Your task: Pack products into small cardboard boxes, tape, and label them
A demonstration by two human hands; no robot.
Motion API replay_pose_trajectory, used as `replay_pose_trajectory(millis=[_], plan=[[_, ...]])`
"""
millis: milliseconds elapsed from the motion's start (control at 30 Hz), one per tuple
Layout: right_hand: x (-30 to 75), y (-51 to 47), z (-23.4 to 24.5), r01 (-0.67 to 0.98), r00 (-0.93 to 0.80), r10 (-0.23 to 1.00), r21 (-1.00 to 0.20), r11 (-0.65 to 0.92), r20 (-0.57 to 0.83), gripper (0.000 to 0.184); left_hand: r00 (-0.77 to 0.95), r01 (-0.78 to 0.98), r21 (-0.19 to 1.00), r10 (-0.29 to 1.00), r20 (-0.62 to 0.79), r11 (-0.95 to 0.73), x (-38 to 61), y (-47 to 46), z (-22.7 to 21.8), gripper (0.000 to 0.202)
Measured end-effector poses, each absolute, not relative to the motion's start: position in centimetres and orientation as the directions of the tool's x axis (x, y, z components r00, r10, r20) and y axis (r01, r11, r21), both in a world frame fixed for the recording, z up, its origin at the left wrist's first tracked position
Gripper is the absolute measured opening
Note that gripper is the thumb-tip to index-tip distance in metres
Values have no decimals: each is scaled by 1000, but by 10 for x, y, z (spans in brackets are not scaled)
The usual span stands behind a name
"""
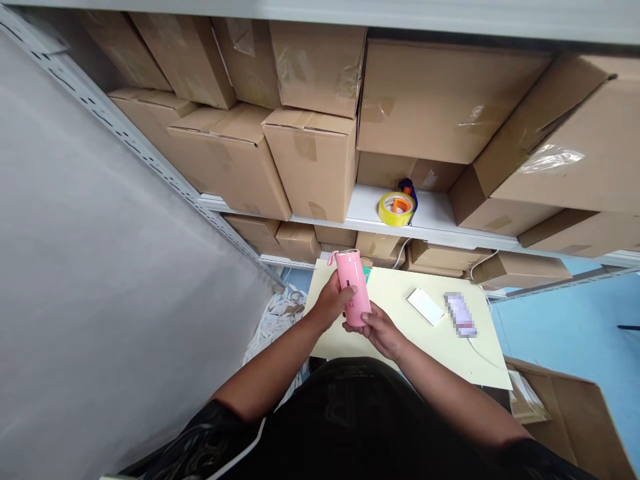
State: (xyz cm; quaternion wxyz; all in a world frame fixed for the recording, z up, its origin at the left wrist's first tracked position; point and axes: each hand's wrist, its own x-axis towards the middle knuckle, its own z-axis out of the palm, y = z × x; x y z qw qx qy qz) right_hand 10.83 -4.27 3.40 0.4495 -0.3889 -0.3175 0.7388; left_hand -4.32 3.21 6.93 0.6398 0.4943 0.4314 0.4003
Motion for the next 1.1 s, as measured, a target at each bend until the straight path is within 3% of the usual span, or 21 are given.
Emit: replay_pose_trajectory(millis=[167, 333, 400, 500, 567, 633, 733, 833, 1000, 1100], plan=[[110, -39, 27, -185, 17, 973, -957, -224, -231, 67, 306, -75, 982, 941, -142, 173, -38, 28, 66, 64], [117, -35, 29, -227, -165, 951, -928, -294, -261, 60, 308, -54, 986, 942, -135, 159, -40, 30, 62, 53], [117, -34, 30, -183, -142, 963, -950, -252, -229, 60, 300, -12, 990, 945, -130, 140, -40, 31, 61, 53], [115, -37, 26, 63, 16, 991, -989, -135, -134, 67, 261, 35, 991, 955, -137, 132, -35, 29, 59, 63], [116, -40, 23, 286, 95, 991, -951, -114, -90, 72, 242, 45, 987, 957, -158, 152, -32, 27, 56, 66], [119, -42, 22, 407, 89, 994, -909, -89, -58, 71, 230, 22, 984, 956, -180, 180, -31, 25, 51, 66], [126, -42, 26, 320, -45, 998, -947, -26, -42, 64, 246, -54, 978, 952, -181, 200, -34, 26, 44, 66], [127, -40, 31, 201, -118, 988, -977, -72, -97, 62, 297, -52, 979, 939, -172, 195, -34, 27, 42, 60], [120, -44, 29, 400, 84, 993, -909, -115, -88, 78, 296, 76, 986, 941, -165, 149, -28, 26, 46, 65], [130, -43, 28, 402, 54, 998, -914, -50, -31, 64, 323, 7, 984, 931, -171, 178, -28, 29, 45, 73]])
